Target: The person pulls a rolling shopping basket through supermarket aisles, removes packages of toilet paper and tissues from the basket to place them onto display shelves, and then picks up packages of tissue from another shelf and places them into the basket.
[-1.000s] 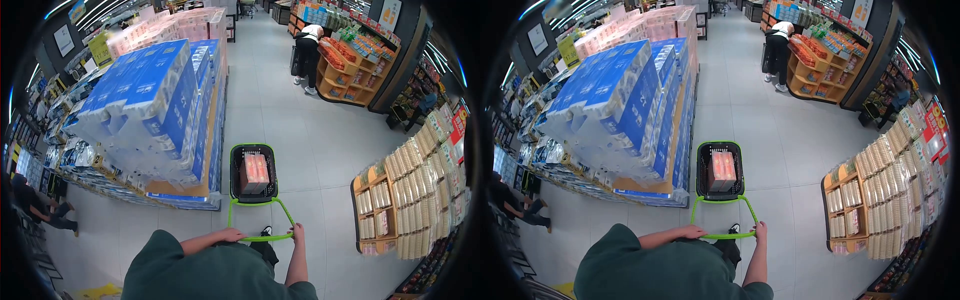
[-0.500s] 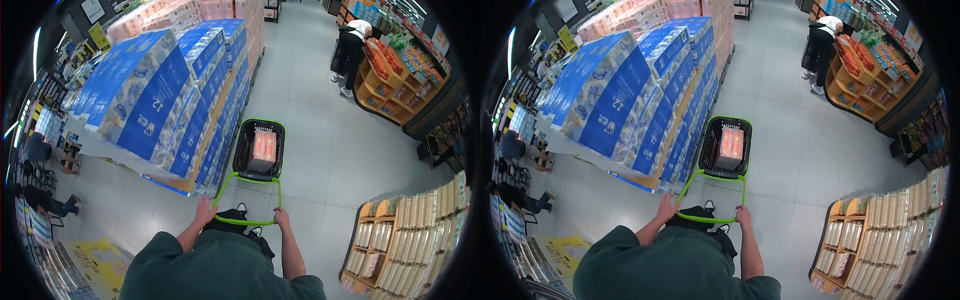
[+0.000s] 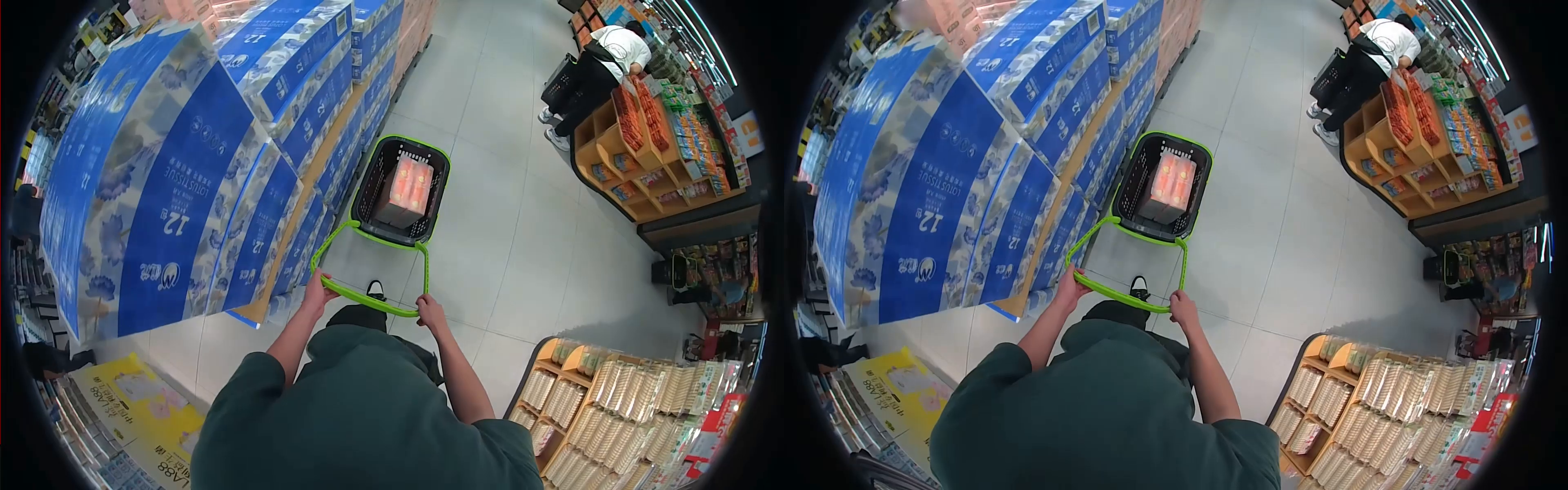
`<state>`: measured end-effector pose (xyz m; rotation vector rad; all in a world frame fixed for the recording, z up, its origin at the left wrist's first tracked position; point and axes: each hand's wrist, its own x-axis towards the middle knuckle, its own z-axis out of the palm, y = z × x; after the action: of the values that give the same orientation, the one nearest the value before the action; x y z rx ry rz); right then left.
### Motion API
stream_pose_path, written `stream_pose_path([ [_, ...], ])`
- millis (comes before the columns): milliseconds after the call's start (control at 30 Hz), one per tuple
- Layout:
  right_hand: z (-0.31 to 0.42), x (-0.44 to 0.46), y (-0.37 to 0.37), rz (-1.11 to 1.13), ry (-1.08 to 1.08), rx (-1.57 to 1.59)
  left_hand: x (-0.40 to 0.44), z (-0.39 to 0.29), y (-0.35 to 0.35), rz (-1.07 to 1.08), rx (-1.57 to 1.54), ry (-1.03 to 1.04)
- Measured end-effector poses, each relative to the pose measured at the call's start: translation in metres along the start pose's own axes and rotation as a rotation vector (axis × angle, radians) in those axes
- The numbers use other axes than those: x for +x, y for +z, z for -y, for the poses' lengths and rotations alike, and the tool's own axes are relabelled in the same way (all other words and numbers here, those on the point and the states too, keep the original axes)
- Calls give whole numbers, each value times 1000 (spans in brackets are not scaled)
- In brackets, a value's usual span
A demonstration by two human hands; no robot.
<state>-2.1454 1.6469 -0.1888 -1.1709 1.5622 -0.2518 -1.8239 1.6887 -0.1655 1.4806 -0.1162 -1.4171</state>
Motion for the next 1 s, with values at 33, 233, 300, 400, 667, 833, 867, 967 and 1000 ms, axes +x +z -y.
stream_pose_path([
  [33,14,14,-6,26,-2,-33,14,-9,4,-2,0,3],
  [233,70,78,-27,78,21,-72,71,-51,44,-24,-174,-35],
  [300,77,106,-38,86,-18,-102,74,-44,67,27,-228,-81],
  [400,90,135,-56,155,-61,-140,84,-27,108,74,-183,-35],
  [667,126,231,-132,315,-152,-134,142,-61,204,-16,-149,-38],
  [833,144,298,-193,379,-197,-141,179,-76,280,-110,-111,14],
  [867,146,312,-201,389,-191,-137,188,-79,290,-121,-108,8],
  [967,150,350,-225,370,-280,-185,209,-93,326,-149,-85,-3],
  [1000,152,361,-232,376,-282,-191,218,-94,333,-154,-92,-2],
])
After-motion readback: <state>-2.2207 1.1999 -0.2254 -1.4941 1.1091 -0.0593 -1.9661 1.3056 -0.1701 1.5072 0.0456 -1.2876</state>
